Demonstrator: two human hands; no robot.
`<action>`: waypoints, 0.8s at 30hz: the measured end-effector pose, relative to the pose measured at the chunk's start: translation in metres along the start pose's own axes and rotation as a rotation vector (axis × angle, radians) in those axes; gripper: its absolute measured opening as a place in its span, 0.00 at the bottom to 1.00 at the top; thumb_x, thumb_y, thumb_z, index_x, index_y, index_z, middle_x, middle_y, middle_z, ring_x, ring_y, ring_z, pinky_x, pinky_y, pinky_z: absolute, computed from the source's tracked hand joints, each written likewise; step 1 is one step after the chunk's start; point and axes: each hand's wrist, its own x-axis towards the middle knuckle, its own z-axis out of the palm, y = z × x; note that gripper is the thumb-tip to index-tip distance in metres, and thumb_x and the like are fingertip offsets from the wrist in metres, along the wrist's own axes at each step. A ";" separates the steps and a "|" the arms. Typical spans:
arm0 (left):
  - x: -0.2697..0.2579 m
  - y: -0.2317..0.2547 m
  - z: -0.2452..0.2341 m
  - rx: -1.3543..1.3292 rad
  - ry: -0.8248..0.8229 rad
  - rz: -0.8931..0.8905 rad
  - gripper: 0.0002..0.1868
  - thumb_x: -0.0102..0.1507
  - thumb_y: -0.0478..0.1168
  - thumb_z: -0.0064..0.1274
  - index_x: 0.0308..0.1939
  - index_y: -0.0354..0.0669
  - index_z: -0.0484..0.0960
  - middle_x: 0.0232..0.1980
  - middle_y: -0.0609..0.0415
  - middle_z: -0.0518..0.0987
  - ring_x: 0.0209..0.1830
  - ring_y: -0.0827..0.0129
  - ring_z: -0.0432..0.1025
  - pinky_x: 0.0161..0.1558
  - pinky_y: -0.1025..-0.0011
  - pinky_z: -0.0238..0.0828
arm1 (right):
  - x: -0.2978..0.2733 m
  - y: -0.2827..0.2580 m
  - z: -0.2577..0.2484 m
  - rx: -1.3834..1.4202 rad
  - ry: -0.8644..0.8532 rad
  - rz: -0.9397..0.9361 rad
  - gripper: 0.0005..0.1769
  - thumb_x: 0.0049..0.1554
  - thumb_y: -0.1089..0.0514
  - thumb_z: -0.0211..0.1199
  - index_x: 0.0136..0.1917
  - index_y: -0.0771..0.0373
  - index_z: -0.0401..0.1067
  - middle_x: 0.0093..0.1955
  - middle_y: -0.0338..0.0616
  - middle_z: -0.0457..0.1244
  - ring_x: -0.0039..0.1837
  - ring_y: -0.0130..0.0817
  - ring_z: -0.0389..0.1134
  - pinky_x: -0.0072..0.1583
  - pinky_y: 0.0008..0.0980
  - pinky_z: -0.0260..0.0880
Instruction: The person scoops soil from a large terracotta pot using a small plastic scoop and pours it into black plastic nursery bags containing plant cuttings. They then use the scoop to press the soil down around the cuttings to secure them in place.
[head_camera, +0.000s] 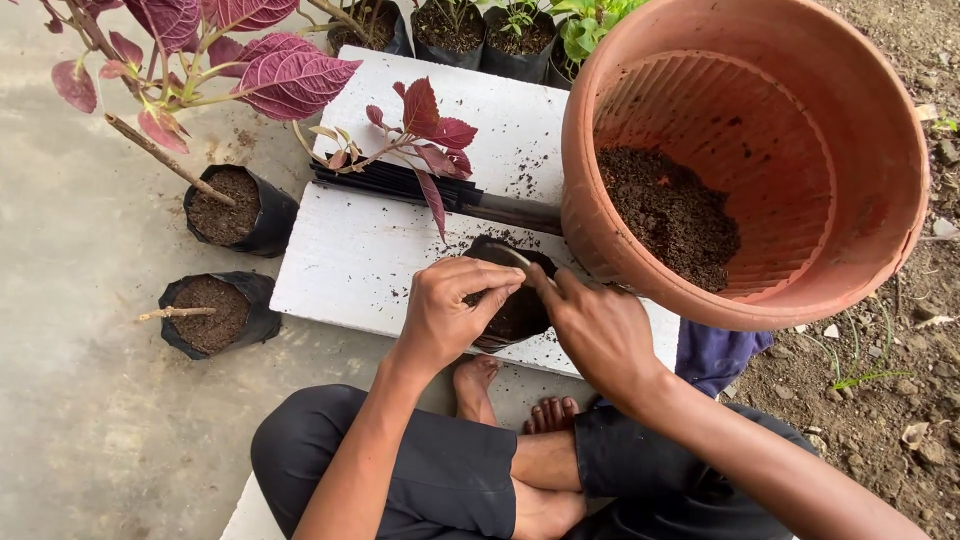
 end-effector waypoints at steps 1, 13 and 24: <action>0.000 0.001 0.000 -0.002 0.001 0.001 0.08 0.62 0.33 0.61 0.38 0.52 0.90 0.38 0.58 0.88 0.37 0.62 0.83 0.42 0.67 0.76 | -0.002 0.001 0.003 -0.002 0.000 0.001 0.33 0.55 0.72 0.53 0.73 0.57 0.66 0.54 0.49 0.69 0.33 0.37 0.74 0.34 0.38 0.76; -0.003 0.005 -0.014 0.110 0.001 0.106 0.18 0.60 0.39 0.58 0.53 0.42 0.84 0.51 0.51 0.87 0.65 0.56 0.70 0.66 0.57 0.69 | -0.060 0.017 -0.020 -0.166 0.217 0.015 0.40 0.47 0.66 0.58 0.74 0.69 0.61 0.46 0.49 0.65 0.23 0.34 0.69 0.22 0.34 0.67; 0.092 0.070 0.005 0.384 -0.239 0.093 0.24 0.59 0.48 0.60 0.56 0.41 0.84 0.67 0.50 0.77 0.71 0.54 0.64 0.69 0.56 0.59 | -0.019 0.152 -0.089 -0.054 -0.088 0.497 0.19 0.66 0.50 0.50 0.65 0.60 0.69 0.36 0.41 0.74 0.26 0.31 0.68 0.29 0.28 0.63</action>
